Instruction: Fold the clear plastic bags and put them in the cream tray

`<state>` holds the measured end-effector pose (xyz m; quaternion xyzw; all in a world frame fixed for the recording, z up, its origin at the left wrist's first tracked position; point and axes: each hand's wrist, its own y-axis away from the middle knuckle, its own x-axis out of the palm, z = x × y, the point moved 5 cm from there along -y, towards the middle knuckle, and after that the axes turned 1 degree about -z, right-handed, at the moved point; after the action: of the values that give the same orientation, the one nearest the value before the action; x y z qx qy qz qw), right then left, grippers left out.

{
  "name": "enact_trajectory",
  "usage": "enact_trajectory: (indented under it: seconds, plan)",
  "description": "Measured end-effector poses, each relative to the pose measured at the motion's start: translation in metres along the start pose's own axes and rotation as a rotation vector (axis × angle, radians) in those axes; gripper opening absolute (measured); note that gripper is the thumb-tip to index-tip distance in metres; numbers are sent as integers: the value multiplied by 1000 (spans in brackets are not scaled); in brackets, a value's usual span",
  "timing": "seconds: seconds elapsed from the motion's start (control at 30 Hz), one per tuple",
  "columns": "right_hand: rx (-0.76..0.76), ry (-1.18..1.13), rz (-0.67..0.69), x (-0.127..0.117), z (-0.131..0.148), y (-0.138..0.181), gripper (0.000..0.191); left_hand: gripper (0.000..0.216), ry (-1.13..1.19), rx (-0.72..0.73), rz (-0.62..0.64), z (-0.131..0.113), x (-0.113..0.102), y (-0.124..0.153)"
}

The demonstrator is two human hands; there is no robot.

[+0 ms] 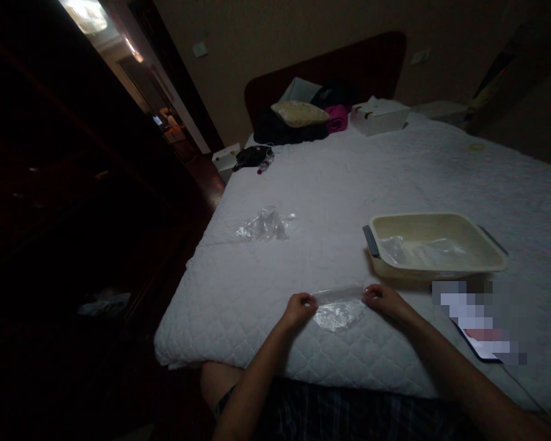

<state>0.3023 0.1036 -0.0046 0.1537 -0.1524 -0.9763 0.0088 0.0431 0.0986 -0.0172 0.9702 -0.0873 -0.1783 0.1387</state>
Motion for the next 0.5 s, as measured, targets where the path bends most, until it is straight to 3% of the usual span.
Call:
enact_trajectory:
  seconds: [0.1,0.23,0.33,0.4,0.5]
  plan:
    - [-101,50,12,2,9,6,22,9,-52,78,-20,-6,-3,7]
    - [-125,72,70,4,9,13,17,16,-181,235,-36,-17,-9,21]
    - [-181,114,90,-1,8,18,31,24,-421,425,-7,-22,-6,33]
    - [-260,200,33,-7,12,24,44,26,-541,462,7,-18,-3,38]
    - [-468,430,-177,-6,32,43,49,20,-585,438,8,-12,0,39]
